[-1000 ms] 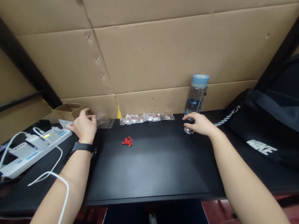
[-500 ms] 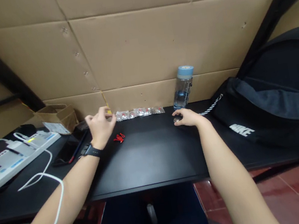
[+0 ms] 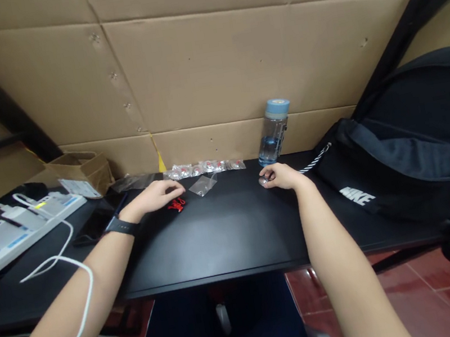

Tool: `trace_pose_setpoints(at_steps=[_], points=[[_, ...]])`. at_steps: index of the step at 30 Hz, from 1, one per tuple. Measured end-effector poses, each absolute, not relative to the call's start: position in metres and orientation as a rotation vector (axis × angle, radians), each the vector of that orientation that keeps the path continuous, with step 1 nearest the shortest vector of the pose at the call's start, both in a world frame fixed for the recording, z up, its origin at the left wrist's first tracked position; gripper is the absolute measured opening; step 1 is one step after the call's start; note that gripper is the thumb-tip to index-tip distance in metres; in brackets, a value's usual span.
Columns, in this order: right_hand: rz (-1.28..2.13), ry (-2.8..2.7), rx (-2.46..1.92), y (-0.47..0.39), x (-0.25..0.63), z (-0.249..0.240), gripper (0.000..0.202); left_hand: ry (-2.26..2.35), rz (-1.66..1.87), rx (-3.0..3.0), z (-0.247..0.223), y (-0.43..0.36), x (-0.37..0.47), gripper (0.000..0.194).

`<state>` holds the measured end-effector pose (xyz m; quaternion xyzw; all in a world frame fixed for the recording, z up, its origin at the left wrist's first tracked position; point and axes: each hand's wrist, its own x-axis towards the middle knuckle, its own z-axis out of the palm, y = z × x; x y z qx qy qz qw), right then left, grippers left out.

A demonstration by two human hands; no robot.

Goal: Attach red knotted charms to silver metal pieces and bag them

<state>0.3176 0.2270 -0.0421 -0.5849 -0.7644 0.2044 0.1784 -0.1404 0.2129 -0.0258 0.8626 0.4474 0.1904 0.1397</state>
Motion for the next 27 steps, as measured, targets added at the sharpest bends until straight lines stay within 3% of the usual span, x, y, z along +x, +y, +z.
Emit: trace_pose_setpoints(at_steps=[11, 15, 22, 27], points=[[0.682, -2.108, -1.619, 0.224, 0.325, -0.040, 0.052, 1.347, 0.355, 2.556, -0.045, 0.228, -0.143, 0.019], [0.699, -2.079, -1.554, 0.219, 0.319, -0.034, 0.051, 1.405, 0.333, 2.594, -0.048, 0.229, -0.141, 0.023], [0.761, -2.067, -1.110, 0.196, 0.252, -0.021, 0.062, 1.314, 0.320, 2.516, -0.043, 0.227, -0.148, 0.023], [0.808, -2.050, -0.896, 0.178, 0.195, -0.026, 0.048, 1.396, 0.277, 2.562, -0.041, 0.224, -0.142, 0.016]])
